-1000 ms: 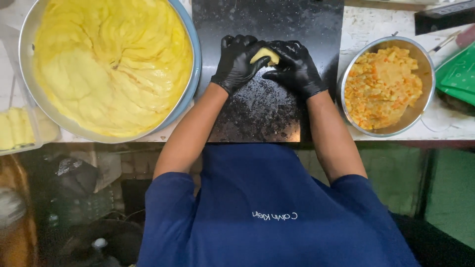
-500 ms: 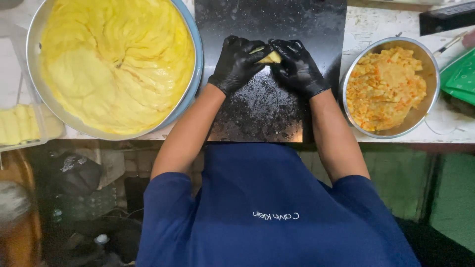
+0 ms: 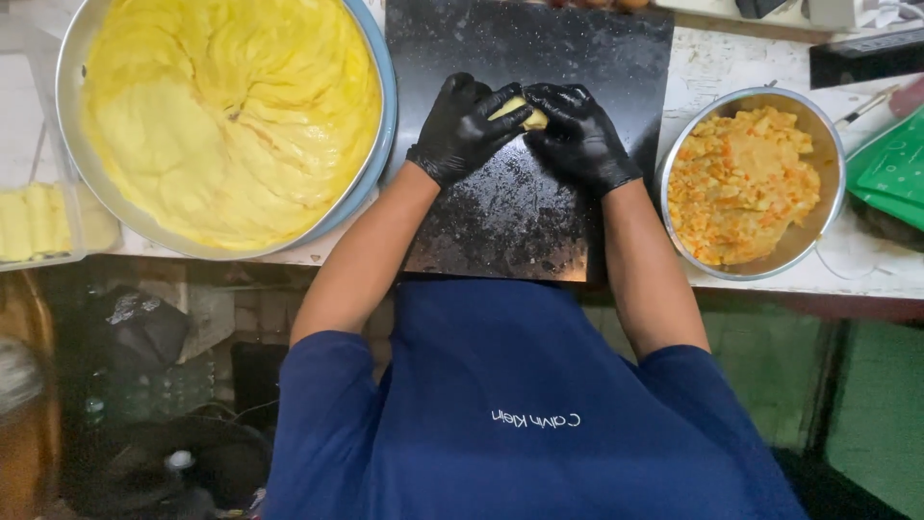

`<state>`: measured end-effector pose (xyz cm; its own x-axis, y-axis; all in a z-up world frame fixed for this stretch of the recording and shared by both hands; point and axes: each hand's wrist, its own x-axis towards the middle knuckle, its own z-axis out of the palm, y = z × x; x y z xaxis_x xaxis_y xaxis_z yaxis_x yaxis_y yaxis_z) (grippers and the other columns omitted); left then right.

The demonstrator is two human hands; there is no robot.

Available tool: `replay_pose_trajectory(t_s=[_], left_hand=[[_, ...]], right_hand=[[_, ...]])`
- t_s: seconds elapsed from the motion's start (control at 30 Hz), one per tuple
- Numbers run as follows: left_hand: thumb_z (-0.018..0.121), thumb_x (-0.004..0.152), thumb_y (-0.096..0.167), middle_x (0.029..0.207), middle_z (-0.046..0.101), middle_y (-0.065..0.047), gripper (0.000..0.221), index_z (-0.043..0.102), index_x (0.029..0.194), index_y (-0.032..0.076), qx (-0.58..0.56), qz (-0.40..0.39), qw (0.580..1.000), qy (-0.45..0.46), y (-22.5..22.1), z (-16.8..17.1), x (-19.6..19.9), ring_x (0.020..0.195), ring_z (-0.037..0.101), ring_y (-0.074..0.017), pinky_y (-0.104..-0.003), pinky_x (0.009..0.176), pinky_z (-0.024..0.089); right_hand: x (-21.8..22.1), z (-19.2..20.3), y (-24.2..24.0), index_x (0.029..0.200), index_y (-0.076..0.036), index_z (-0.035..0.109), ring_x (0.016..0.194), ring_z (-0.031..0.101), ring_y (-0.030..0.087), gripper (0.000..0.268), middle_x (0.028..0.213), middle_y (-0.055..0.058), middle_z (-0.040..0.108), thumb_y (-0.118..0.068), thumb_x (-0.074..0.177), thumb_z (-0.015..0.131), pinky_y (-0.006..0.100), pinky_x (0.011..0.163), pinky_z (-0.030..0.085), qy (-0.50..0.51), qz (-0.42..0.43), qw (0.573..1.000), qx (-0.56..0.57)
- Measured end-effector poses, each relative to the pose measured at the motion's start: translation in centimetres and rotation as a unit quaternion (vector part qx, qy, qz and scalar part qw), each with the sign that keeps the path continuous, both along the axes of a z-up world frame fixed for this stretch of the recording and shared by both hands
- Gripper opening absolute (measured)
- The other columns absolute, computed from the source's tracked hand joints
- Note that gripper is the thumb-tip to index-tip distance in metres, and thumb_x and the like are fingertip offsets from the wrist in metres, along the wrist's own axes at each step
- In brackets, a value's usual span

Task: Rolling thin dough sheets with filling into cylinders at a fast, professional pace.

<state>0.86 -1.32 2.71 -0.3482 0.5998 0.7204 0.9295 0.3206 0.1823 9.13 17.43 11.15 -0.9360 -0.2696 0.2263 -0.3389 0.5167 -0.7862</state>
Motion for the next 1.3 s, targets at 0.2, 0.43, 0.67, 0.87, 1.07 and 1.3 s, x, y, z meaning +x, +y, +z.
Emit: replay_pose_trajectory(t_s=[0.2, 0.43, 0.67, 0.87, 1.07, 1.3], left_hand=[[0.076, 0.089, 0.032, 0.102, 0.064, -0.019, 0.018, 0.07, 0.105, 0.026, -0.091, 0.008, 0.992, -0.087, 0.5, -2.4, -0.2, 0.091, 0.056, -0.0393, -0.045, 0.077, 0.049], [0.09, 0.085, 0.01, 0.121, 0.065, -0.011, 0.067, 0.054, 0.131, 0.043, 0.0, 0.011, 0.999, -0.034, 0.4, -2.9, 1.5, 0.103, 0.065, -0.0269, -0.038, 0.096, 0.056], [0.078, 0.085, 0.028, 0.095, 0.074, -0.006, 0.023, 0.074, 0.104, 0.017, 0.003, 0.009, 0.973, -0.232, -3.9, 0.8, 9.4, 0.082, 0.073, -0.0239, -0.035, 0.074, 0.063], [0.077, 0.08, 0.043, 0.098, 0.074, 0.001, 0.033, 0.073, 0.108, 0.025, 0.057, -0.001, 0.878, -0.475, -5.3, 1.4, 14.1, 0.093, 0.072, -0.0224, -0.036, 0.084, 0.057], [0.083, 0.079, 0.022, 0.113, 0.073, -0.009, 0.042, 0.071, 0.118, 0.016, 0.101, 0.058, 0.818, -0.564, -12.8, 7.9, 17.5, 0.106, 0.069, -0.033, -0.044, 0.094, 0.052], [0.083, 0.072, 0.032, 0.116, 0.072, -0.007, 0.05, 0.07, 0.12, 0.021, 0.106, 0.226, 0.847, -0.469, -26.3, 9.7, 16.7, 0.105, 0.067, -0.0328, -0.044, 0.09, 0.055]], right_hand=[[0.0, -3.7, 0.8, 0.133, -0.003, 0.058, 0.119, 0.054, 0.04, 0.052, 0.128, 0.022, 0.061, -0.044, 0.101, 0.053, 0.05, 0.102, 0.042, 0.063, -0.039, 0.973, 0.218], [1.5, -4.0, 0.9, 0.128, -0.007, 0.064, 0.114, 0.057, 0.032, 0.034, 0.125, 0.018, 0.063, -0.024, 0.098, 0.067, 0.041, 0.099, 0.047, 0.0, -0.069, 0.988, 0.137], [5.2, -3.1, -1.6, 0.124, -0.004, 0.067, 0.107, 0.064, 0.036, 0.038, 0.115, 0.017, 0.069, -0.02, 0.089, 0.073, 0.046, 0.094, 0.052, 0.159, 0.072, 0.977, 0.125], [7.6, -3.7, -1.2, 0.132, -0.001, 0.058, 0.112, 0.058, 0.026, 0.047, 0.118, 0.022, 0.063, -0.003, 0.088, 0.074, 0.043, 0.095, 0.052, -0.194, 0.043, 0.97, -0.141], [5.0, -2.5, -7.8, 0.116, -0.006, 0.068, 0.101, 0.068, 0.03, 0.029, 0.111, 0.02, 0.068, -0.019, 0.092, 0.077, 0.045, 0.086, 0.058, -0.283, 0.052, 0.943, -0.17], [-1.8, -3.5, -21.3, 0.103, 0.004, 0.065, 0.081, 0.07, 0.026, 0.019, 0.101, 0.02, 0.066, -0.003, 0.088, 0.074, 0.043, 0.061, 0.064, -0.4, 0.105, 0.875, -0.253]])
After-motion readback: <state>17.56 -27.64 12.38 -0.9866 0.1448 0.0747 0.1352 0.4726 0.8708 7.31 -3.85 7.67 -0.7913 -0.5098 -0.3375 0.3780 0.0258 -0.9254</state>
